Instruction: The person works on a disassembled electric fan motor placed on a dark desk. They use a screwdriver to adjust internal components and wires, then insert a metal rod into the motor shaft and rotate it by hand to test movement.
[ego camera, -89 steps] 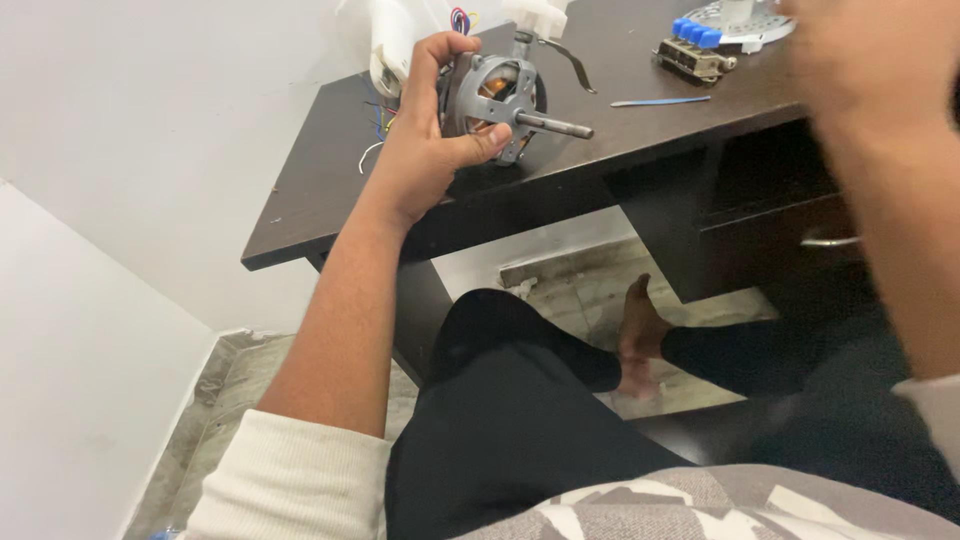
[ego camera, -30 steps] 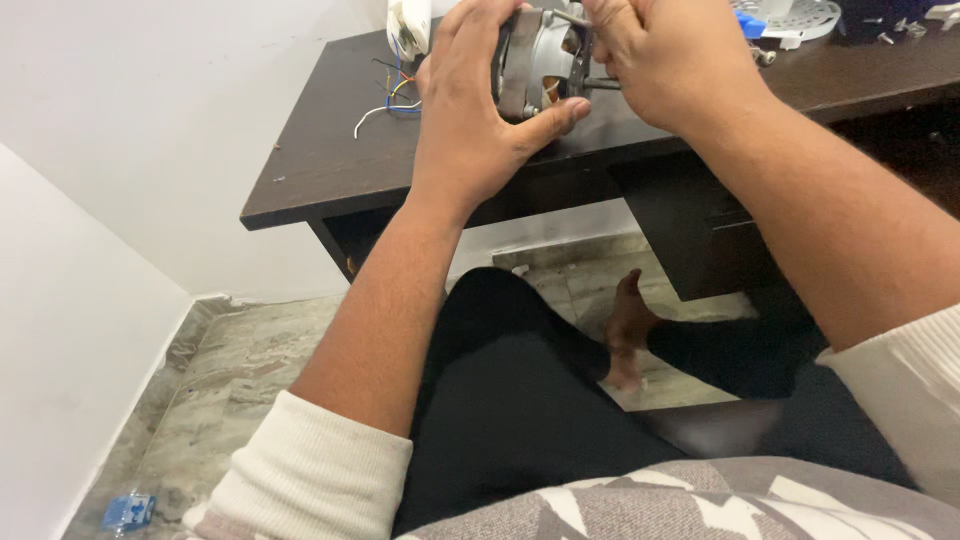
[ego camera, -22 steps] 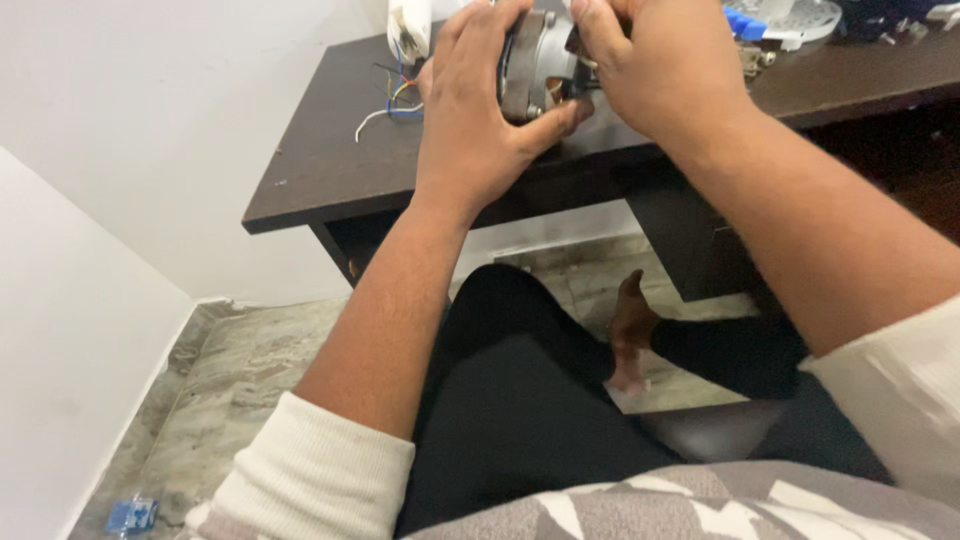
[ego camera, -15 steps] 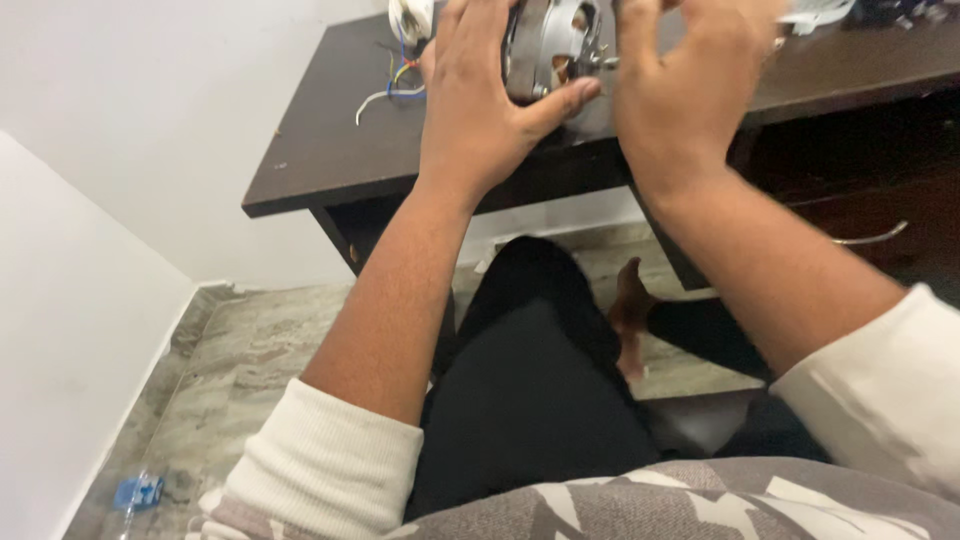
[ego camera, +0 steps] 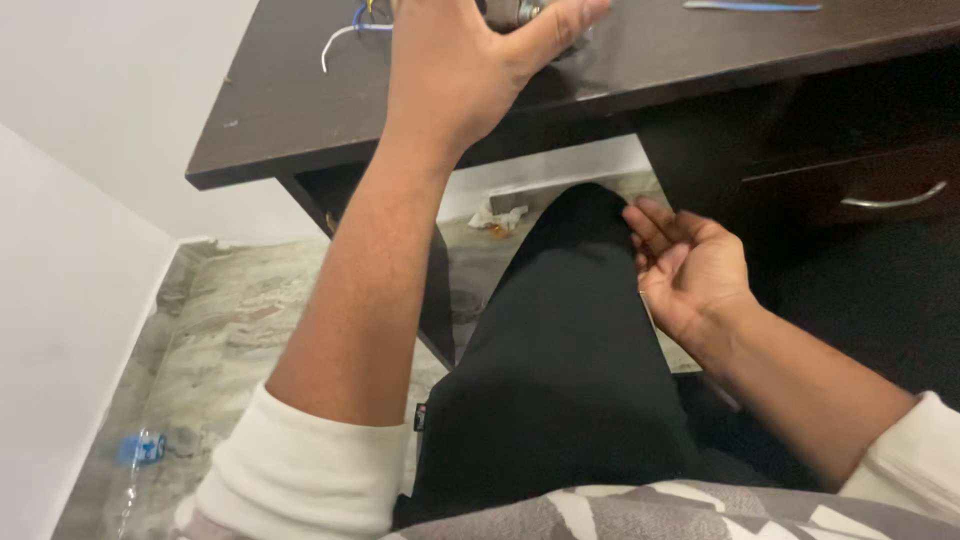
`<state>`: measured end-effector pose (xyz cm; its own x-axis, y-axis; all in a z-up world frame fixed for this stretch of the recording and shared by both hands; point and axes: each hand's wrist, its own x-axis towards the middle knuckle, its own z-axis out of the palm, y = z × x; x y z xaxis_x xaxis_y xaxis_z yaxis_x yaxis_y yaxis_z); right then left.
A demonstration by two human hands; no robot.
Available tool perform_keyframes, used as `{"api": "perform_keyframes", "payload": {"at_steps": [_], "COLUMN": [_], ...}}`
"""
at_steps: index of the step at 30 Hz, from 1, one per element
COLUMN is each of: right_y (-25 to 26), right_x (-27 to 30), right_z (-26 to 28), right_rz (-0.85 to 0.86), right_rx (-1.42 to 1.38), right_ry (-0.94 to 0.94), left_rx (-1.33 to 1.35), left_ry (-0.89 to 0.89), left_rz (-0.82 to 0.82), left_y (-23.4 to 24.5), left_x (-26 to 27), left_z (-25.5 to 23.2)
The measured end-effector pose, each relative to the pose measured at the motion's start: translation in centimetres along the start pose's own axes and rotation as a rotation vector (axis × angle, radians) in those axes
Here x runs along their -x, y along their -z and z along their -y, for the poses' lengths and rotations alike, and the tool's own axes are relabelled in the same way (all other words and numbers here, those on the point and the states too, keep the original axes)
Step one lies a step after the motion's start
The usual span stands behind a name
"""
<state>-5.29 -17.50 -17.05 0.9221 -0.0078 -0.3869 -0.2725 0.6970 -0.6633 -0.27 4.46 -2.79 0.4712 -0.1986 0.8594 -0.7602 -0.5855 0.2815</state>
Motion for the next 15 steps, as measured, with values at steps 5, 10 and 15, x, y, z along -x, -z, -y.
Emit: {"api": "perform_keyframes", "payload": {"at_steps": [5, 10, 15], "right_y": [1.1, 2.0, 3.3], "right_x": [0.6, -0.6, 1.1], "right_z": [-1.4, -2.6, -2.5], "right_rz": [0.011, -0.288, -0.395], "right_rx": [0.158, 0.143, 0.581], "right_ry": [0.068, -0.051, -0.253], "left_rx": [0.115, 0.039, -0.025], "left_ry": [0.001, 0.006, 0.001], "left_rz": [0.037, 0.063, 0.053], "left_y": [-0.3, -0.2, 0.0], "left_x": [0.0, 0.2, 0.0], "left_z": [-0.5, -0.4, -0.6]}}
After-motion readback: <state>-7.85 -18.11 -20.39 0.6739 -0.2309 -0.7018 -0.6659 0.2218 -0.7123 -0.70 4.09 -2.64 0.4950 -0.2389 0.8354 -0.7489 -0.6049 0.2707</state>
